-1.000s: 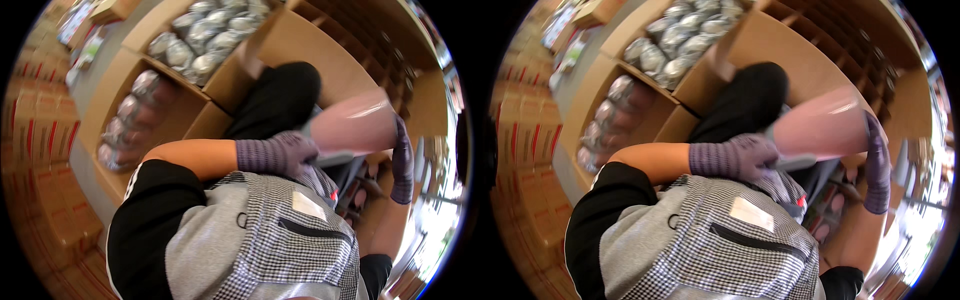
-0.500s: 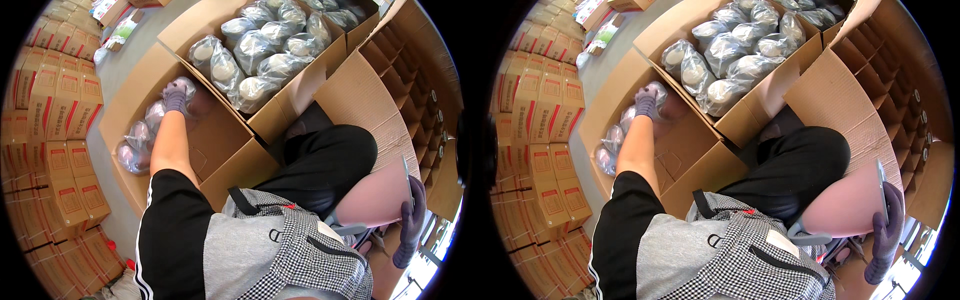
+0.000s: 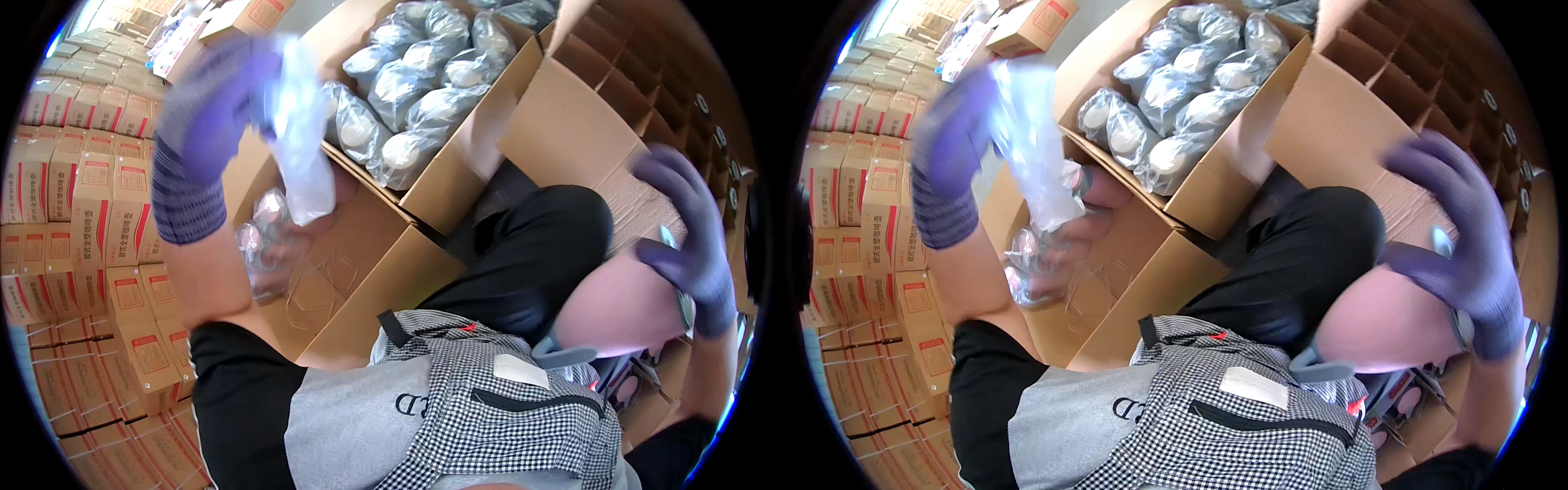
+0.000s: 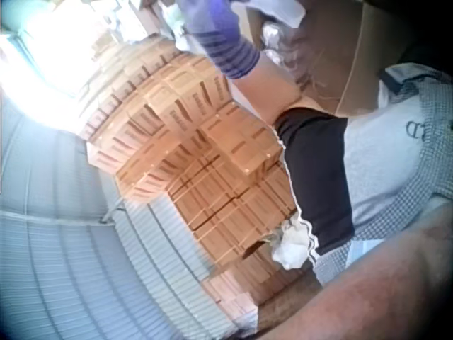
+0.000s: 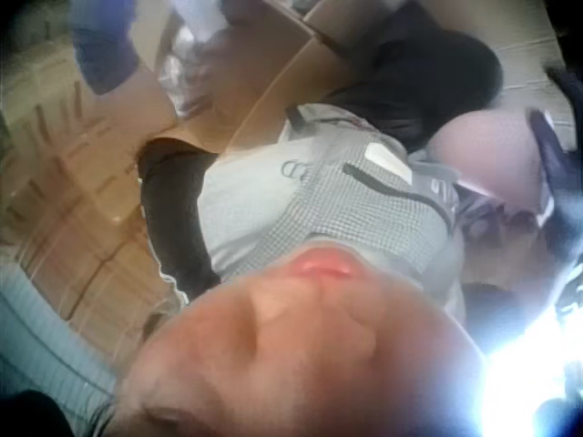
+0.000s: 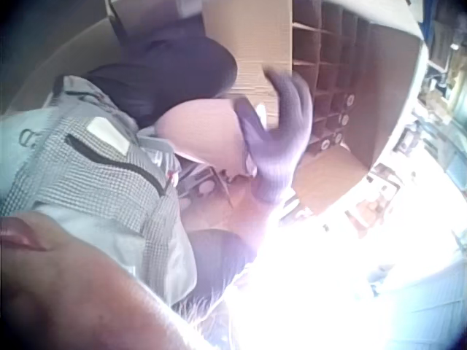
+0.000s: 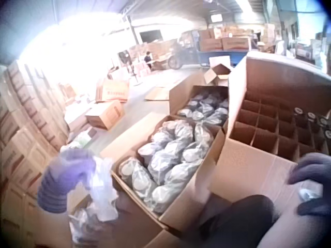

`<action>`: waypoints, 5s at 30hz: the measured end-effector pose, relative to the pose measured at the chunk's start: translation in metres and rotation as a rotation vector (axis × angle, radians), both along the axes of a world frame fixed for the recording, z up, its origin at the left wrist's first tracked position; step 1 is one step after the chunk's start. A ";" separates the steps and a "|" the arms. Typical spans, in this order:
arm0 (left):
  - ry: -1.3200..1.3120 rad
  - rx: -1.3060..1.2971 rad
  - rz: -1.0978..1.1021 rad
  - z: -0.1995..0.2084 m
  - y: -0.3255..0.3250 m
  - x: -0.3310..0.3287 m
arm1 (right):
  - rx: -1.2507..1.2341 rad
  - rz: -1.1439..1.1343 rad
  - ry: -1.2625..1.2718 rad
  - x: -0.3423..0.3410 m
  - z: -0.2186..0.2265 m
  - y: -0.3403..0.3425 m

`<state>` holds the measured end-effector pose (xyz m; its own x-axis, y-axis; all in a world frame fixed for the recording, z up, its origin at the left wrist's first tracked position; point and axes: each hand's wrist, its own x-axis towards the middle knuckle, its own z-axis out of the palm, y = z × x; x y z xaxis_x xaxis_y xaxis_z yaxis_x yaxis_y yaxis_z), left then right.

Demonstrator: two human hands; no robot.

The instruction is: The person assembles thermoses by inserting the glass liners into the plastic outer shells, securing the bottom caps, and placing the finished items into a cardboard divider box.

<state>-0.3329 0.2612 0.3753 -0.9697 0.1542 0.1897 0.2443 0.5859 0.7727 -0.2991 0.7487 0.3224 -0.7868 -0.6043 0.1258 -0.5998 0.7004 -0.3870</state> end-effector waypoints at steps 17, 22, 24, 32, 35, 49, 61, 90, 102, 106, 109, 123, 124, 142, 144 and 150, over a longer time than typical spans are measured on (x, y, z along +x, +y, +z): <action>0.400 0.464 -0.936 0.025 0.358 -0.086 | -1.241 -0.196 -0.209 -0.048 0.002 0.093; 0.807 -0.433 -0.640 -0.059 0.366 -0.072 | -1.537 -0.128 -0.422 -0.025 -0.069 0.152; 0.692 -0.635 -0.573 -0.084 0.343 -0.055 | -1.620 -0.260 -0.524 -0.001 -0.113 0.168; 0.231 -0.186 -0.180 -0.169 0.344 -0.093 | -1.452 -0.343 -0.896 0.028 -0.125 0.120; -0.015 0.492 -0.302 -0.168 0.424 -0.113 | -1.305 -0.332 -0.771 0.004 -0.130 0.105; -0.299 0.563 -0.590 -0.188 0.464 -0.065 | -1.617 -0.878 -0.309 0.012 -0.179 0.145; -0.520 0.742 -1.357 -0.134 0.297 0.024 | -1.444 -0.473 -0.360 0.192 -0.092 0.119; 0.987 0.057 -0.610 -0.161 0.249 0.146 | -0.635 -0.423 0.146 0.248 -0.106 -0.008; 0.385 -0.234 -0.900 -0.205 0.181 0.171 | -0.005 0.146 0.671 0.216 -0.112 -0.040; 0.622 -0.149 -0.662 -0.190 0.212 0.165 | 0.345 0.076 0.679 0.153 -0.114 -0.034; 0.552 0.138 -0.373 -0.176 0.229 0.134 | 0.125 -0.313 0.749 0.131 -0.089 0.011; 0.211 0.714 -1.151 -0.024 0.470 0.230 | -0.254 -1.082 0.745 0.382 0.042 0.124; 0.293 0.696 -1.311 -0.018 0.480 0.244 | -0.360 -1.063 0.782 0.420 0.051 0.142; -0.047 -0.094 -1.333 -0.140 0.440 0.186 | -0.983 -1.737 0.414 0.795 -0.169 0.318; -0.075 -0.083 -1.292 -0.140 0.434 0.176 | -0.904 -1.797 0.321 0.843 -0.218 0.323; 0.140 -0.099 -1.112 -0.150 0.371 0.143 | 0.214 -2.190 -0.321 0.858 -0.276 0.331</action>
<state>-0.1897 0.6322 0.2249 -0.2554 0.9403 0.2251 0.7503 0.0459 0.6595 0.5592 1.0796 0.0465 -0.0263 0.9990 -0.0353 0.9910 0.0215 -0.1320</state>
